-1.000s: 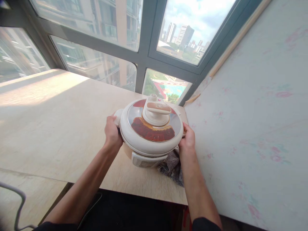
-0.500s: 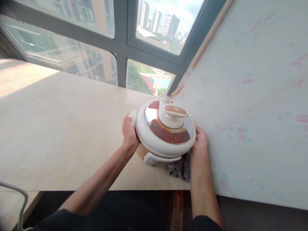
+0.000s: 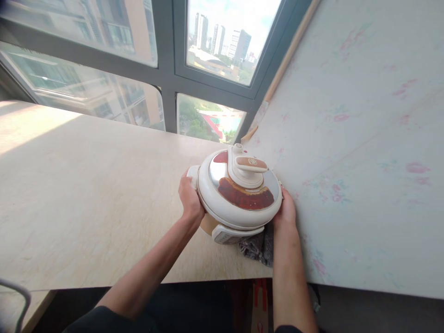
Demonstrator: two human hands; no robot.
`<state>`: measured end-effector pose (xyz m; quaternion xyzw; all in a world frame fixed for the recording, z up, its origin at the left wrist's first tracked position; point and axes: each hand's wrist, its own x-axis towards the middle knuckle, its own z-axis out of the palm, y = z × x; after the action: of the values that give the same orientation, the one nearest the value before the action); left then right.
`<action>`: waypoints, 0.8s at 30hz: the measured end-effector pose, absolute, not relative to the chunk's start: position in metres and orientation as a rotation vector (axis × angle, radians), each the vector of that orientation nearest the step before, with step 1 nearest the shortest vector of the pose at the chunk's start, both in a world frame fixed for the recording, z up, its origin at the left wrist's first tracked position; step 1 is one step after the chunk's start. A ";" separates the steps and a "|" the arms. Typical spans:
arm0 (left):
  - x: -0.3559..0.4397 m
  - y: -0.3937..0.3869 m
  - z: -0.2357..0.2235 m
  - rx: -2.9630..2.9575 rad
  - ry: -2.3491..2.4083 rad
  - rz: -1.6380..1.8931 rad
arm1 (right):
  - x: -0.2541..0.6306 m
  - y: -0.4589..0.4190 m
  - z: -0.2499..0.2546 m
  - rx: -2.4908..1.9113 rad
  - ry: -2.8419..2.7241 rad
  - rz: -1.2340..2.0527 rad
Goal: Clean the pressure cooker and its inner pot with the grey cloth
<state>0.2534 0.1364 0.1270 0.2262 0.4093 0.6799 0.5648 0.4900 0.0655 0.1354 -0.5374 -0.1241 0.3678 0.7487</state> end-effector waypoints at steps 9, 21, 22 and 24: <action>0.260 0.113 0.141 0.561 1.093 1.622 | 0.473 0.058 0.121 -0.987 -0.321 0.804; 0.271 0.134 0.138 0.619 1.050 1.547 | 0.486 0.057 0.117 -1.047 -0.384 0.684; 0.270 0.134 0.136 0.656 1.042 1.556 | 0.484 0.056 0.119 -1.063 -0.384 0.684; 0.264 0.134 0.128 0.766 1.000 1.555 | 0.477 0.051 0.123 -1.101 -0.372 0.643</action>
<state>0.2636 0.1335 0.1279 0.3222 0.4205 0.6542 0.5398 0.4771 0.0513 0.1226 -0.5109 -0.1725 0.2983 0.7876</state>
